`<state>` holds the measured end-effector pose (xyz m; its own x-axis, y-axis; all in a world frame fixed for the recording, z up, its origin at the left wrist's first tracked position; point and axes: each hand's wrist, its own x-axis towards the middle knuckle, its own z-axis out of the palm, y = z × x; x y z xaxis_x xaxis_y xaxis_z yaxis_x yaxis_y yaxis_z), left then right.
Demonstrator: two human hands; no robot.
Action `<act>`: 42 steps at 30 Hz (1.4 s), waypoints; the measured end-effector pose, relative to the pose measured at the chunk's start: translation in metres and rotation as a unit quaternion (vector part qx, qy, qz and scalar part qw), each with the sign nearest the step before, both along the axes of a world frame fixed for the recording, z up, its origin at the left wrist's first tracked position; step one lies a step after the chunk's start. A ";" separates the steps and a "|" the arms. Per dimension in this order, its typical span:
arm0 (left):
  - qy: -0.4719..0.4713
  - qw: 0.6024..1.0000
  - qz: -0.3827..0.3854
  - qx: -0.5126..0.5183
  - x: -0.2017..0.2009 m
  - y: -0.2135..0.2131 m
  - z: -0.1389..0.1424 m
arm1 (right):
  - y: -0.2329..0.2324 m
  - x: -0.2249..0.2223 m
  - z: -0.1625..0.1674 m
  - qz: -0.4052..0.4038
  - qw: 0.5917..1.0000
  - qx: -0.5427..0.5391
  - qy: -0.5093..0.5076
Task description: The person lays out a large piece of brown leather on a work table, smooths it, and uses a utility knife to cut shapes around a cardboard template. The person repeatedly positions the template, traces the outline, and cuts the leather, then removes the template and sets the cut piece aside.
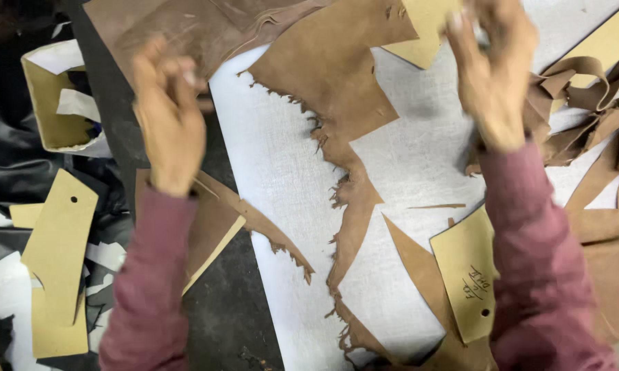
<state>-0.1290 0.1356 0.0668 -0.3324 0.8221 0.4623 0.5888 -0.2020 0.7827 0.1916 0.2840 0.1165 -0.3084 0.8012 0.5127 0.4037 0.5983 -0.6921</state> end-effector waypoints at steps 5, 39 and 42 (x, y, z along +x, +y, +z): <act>0.005 0.989 -0.060 -0.135 0.134 -0.171 0.000 | -0.199 0.174 -0.092 -0.100 0.907 -0.346 0.219; -0.178 0.377 -0.843 -0.339 0.505 -0.372 -0.091 | -0.416 0.313 -0.137 -0.065 0.945 -0.307 0.094; -0.056 0.295 -0.843 -0.446 0.516 -0.392 -0.092 | -0.494 0.356 -0.154 -0.098 0.945 -0.273 0.150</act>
